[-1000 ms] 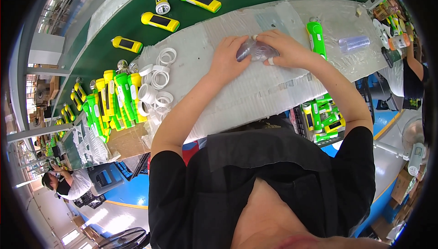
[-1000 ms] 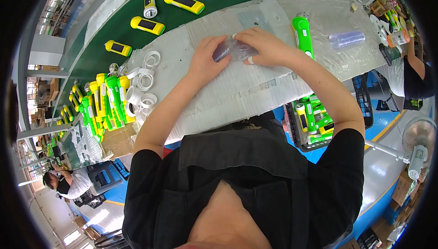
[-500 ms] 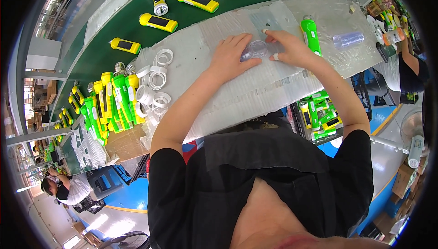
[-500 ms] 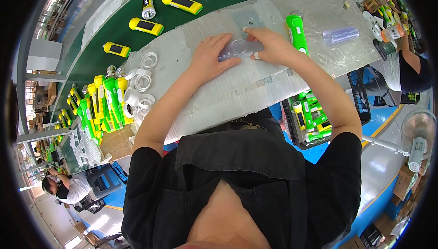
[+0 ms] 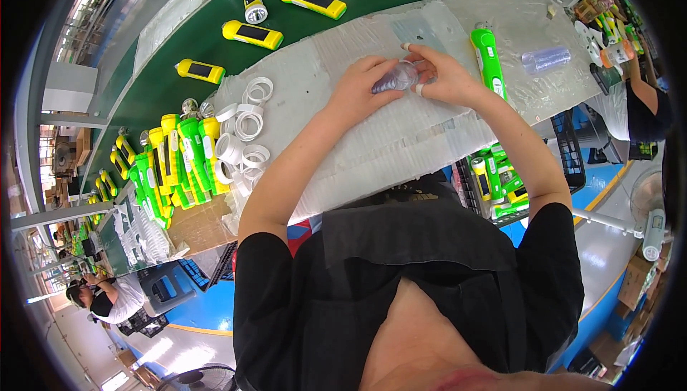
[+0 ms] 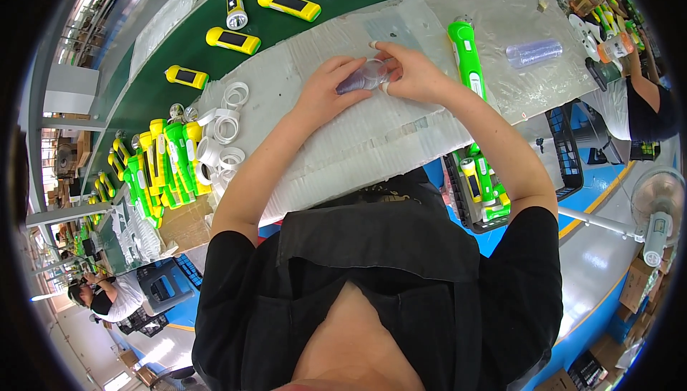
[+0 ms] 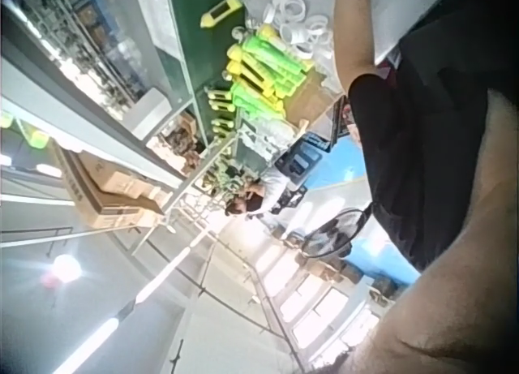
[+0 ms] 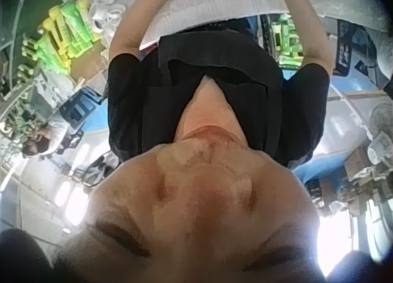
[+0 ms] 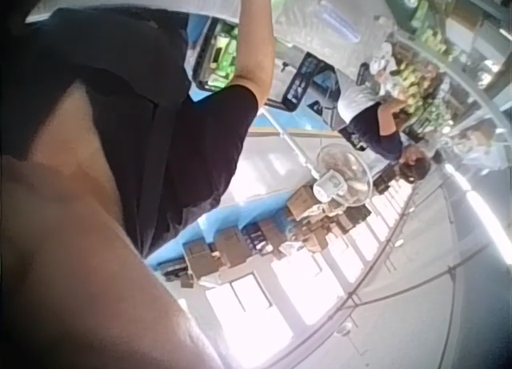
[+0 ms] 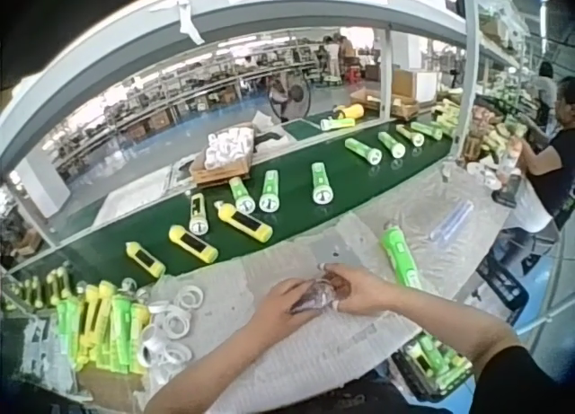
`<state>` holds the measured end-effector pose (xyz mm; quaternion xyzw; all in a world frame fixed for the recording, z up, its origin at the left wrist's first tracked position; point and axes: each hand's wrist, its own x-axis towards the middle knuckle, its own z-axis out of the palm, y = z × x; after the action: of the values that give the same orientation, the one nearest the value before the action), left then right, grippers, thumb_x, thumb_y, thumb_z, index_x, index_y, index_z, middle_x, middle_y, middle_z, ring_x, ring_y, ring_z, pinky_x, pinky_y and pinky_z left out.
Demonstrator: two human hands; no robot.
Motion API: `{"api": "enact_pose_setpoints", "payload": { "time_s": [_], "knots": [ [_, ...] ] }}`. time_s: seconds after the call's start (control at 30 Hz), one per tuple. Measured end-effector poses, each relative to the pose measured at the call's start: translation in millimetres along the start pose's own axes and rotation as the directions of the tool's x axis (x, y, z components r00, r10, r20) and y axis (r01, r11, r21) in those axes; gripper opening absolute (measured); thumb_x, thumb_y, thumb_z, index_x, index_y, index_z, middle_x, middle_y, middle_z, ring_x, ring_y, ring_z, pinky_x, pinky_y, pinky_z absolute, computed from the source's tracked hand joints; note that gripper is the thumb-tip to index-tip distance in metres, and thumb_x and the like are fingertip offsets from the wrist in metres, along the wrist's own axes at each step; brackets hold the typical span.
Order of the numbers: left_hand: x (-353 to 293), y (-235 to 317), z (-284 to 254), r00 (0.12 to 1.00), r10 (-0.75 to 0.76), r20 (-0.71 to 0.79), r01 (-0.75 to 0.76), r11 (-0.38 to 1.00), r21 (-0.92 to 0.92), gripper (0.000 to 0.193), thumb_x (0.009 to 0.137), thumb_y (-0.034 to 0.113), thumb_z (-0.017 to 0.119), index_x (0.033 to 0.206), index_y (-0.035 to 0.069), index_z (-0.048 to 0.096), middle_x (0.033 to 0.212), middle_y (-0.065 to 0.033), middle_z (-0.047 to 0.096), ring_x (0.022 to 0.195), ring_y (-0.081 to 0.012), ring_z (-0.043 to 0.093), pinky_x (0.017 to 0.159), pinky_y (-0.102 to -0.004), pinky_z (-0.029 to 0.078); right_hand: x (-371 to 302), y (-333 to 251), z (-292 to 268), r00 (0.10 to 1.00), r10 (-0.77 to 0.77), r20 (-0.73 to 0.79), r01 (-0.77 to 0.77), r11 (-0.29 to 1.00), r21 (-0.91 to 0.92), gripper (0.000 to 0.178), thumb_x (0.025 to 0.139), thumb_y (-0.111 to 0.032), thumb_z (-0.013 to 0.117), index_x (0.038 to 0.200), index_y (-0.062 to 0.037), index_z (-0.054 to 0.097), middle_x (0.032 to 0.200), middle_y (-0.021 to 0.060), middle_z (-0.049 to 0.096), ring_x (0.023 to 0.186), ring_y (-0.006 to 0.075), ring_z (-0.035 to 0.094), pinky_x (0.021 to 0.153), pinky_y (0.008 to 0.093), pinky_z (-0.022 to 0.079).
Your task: Assembling the heads and bodies of flashlights on a factory production line.
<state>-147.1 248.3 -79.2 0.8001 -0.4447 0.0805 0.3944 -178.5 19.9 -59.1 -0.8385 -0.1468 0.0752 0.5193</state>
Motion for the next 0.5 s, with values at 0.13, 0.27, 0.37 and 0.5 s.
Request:
{"api": "enact_pose_setpoints", "payload": {
  "time_s": [0.13,0.27,0.37,0.5],
  "knots": [
    [-4,5,-4,0.995,-0.051,-0.081,0.045,0.996,-0.077,0.049,0.072,0.021,0.08,0.114,0.004,0.062,0.111,-0.012,0.06,0.1,-0.0306,0.058,0.084,-0.0378,0.049,3,-12,4,0.984,0.178,-0.002,-0.171,0.945,0.279,0.064,0.078,-0.002,0.065,0.138,0.0006,0.042,0.12,0.0147,0.058,0.104,0.0178,0.06,0.088,0.0299,0.05],
    [-6,11,-8,0.988,-0.057,-0.142,0.046,0.996,-0.075,0.044,0.071,0.018,0.08,0.11,0.004,0.064,0.11,-0.0126,0.06,0.099,-0.0299,0.059,0.082,-0.0365,0.05,10,-13,11,0.966,0.259,-0.005,-0.248,0.931,0.27,0.063,0.079,-0.002,0.064,0.138,0.0018,0.042,0.116,0.014,0.06,0.101,0.0179,0.063,0.089,0.0304,0.05],
    [-8,9,-9,0.989,-0.022,-0.144,0.018,0.999,-0.032,0.049,0.07,0.018,0.081,0.115,0.006,0.063,0.111,-0.0114,0.061,0.099,-0.0285,0.06,0.084,-0.0354,0.05,12,-14,15,0.968,0.252,-0.023,-0.24,0.943,0.232,0.062,0.08,-0.003,0.064,0.138,0.0017,0.042,0.114,0.0138,0.062,0.1,0.0173,0.063,0.089,0.0297,0.05],
    [-4,14,-7,0.987,0.062,-0.146,-0.054,0.997,0.058,0.051,0.069,0.019,0.08,0.115,0.007,0.061,0.107,-0.0107,0.06,0.099,-0.0307,0.059,0.085,-0.0394,0.049,12,-23,16,0.973,0.232,0.003,-0.224,0.936,0.273,0.064,0.079,-0.005,0.067,0.137,0.0031,0.043,0.112,0.0142,0.063,0.101,0.0178,0.063,0.09,0.0291,0.049]
  ]
}}
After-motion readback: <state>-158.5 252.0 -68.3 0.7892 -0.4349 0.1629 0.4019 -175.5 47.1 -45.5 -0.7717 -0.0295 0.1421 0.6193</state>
